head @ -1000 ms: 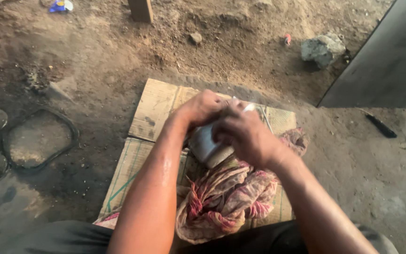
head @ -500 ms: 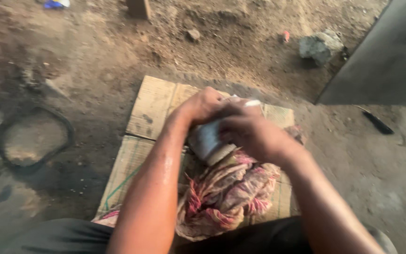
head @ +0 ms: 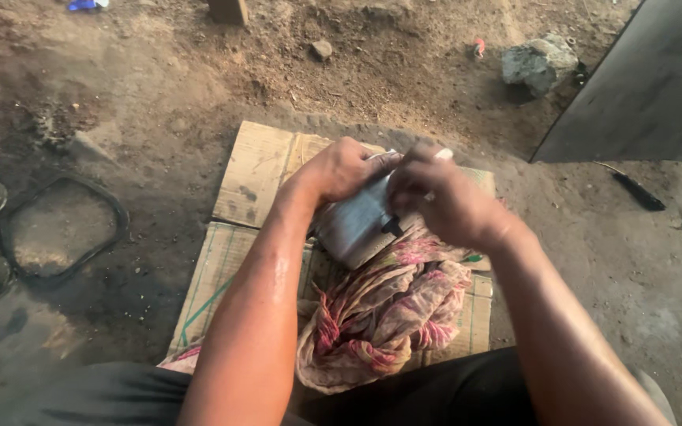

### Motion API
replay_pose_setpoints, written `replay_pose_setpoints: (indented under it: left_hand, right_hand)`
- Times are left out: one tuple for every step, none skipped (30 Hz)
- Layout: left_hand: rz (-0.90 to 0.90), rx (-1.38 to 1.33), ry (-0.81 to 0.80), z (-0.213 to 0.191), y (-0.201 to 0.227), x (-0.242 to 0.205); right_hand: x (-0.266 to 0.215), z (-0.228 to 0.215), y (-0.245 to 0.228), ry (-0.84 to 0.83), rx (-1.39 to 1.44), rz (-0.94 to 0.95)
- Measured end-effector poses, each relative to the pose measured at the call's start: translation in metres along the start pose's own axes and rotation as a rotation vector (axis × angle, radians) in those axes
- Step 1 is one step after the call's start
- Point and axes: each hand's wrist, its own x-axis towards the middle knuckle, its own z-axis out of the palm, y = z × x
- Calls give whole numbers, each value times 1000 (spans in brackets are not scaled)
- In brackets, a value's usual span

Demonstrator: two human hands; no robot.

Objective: The person wipes a metal housing component with a cloth, rotating the part to clean different sides, and затем uses their fingers to touch the inner surfaces and edges.

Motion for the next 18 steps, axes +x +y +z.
replay_pose_setpoints:
  left_hand:
    - [6,-45,-12,-2,-1,3]
    - [12,-90,-25,-5,-2,5]
    - [10,-138,-43,-3,-4,3]
    - [0,-114,-25,1,-3,1]
    - [-9,-85,5,-3,-3,0]
    - [-17,-57,35,-6,-2,-3]
    - [-9,-30,34,-9,0,-5]
    - [0,-4,34,-10,2,-5]
    - [12,20,25,-8,4,-3]
    - [19,-1,26,-8,4,0]
    - [19,-24,23,-8,2,-1]
    - [19,-47,20,-6,0,-3]
    - [40,-67,36,-5,0,-3]
    - [61,-86,52,-2,1,-5]
    - [84,-106,72,-2,2,-5]
    - [87,-95,54,-5,2,-5]
    - [91,-88,26,-5,2,-3]
    - [96,-80,-1,-4,2,0]
  right_hand:
    - [-1,1,2,8,-65,-145]
    - [-2,7,4,13,-131,-290]
    - [-6,14,7,13,-190,-428]
    - [-9,11,11,54,-92,-288]
    - [-4,4,14,92,4,-159]
    - [-1,2,15,128,100,-29]
    - [-1,5,14,105,74,-7]
    - [-2,12,13,83,48,16]
    - [-4,15,14,65,20,48]
    - [0,16,18,85,-48,-67]
    - [3,20,21,100,-111,-178]
    - [2,23,23,115,-174,-289]
    - [0,19,23,135,-138,-218]
    - [-4,9,23,154,-102,-147]
    - [-6,3,20,172,-68,-79]
    - [-3,9,16,158,-110,-177]
    - [-1,21,11,145,-153,-265]
    - [-1,25,9,131,-197,-353]
